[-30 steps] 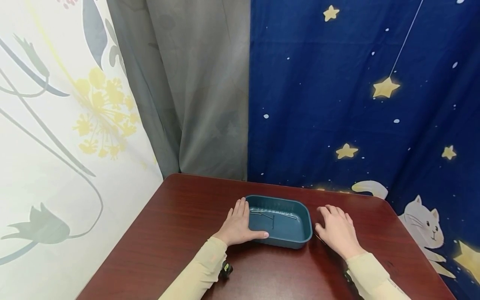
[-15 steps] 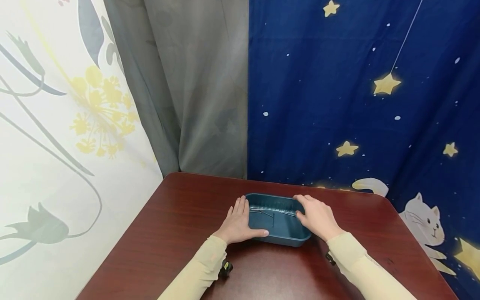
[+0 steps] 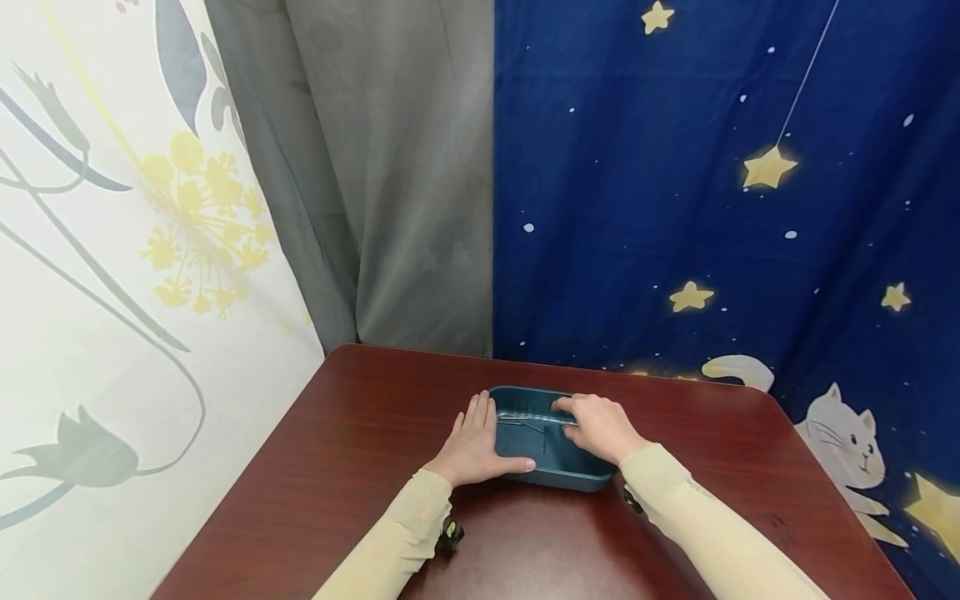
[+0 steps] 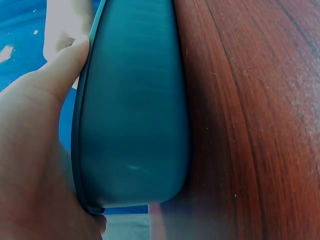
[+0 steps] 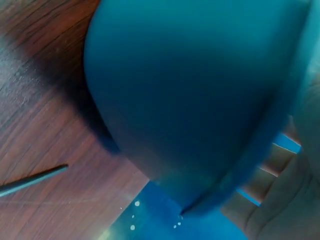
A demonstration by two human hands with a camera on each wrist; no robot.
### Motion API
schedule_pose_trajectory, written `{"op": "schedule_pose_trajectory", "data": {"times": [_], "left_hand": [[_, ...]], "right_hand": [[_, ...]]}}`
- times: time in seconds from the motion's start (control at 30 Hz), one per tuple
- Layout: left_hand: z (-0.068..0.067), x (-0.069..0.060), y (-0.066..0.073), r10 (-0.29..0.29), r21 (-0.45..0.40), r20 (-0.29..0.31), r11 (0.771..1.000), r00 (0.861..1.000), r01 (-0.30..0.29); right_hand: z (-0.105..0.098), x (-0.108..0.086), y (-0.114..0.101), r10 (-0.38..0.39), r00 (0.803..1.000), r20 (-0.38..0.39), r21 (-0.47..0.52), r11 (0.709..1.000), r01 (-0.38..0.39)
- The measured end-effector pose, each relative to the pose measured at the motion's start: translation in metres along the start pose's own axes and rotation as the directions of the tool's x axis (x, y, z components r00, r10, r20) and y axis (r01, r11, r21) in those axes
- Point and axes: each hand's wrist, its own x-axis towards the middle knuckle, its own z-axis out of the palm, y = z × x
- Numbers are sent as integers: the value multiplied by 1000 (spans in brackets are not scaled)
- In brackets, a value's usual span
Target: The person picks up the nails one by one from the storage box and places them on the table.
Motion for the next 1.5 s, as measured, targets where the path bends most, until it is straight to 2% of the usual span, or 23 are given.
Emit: {"op": "schedule_pose_trajectory", "data": {"times": [0.4, 0.57, 0.77, 1.03, 1.3, 1.5], "left_hand": [[-1, -1, -1, 5, -12, 13, 1000, 1000, -5], [-1, 0, 0, 12, -4, 11, 1000, 1000, -11], [0, 1, 1, 13, -5, 4, 1000, 1000, -13], [1, 0, 0, 10, -5, -1, 1000, 1000, -10], [1, 0, -1, 15, -6, -6, 1000, 1000, -15], [0, -1, 0, 12, -3, -1, 1000, 1000, -12]], "right_hand": [[22, 9, -5, -45, 992, 122, 19, 999, 43], [28, 9, -2, -61, 992, 109, -18, 998, 63], [31, 9, -1, -83, 994, 71, -14, 996, 84], [31, 8, -3, -44, 998, 36, -20, 999, 45], [30, 6, -4, -43, 998, 40, -41, 998, 45], [30, 3, -3, -62, 995, 80, -58, 996, 67]]}}
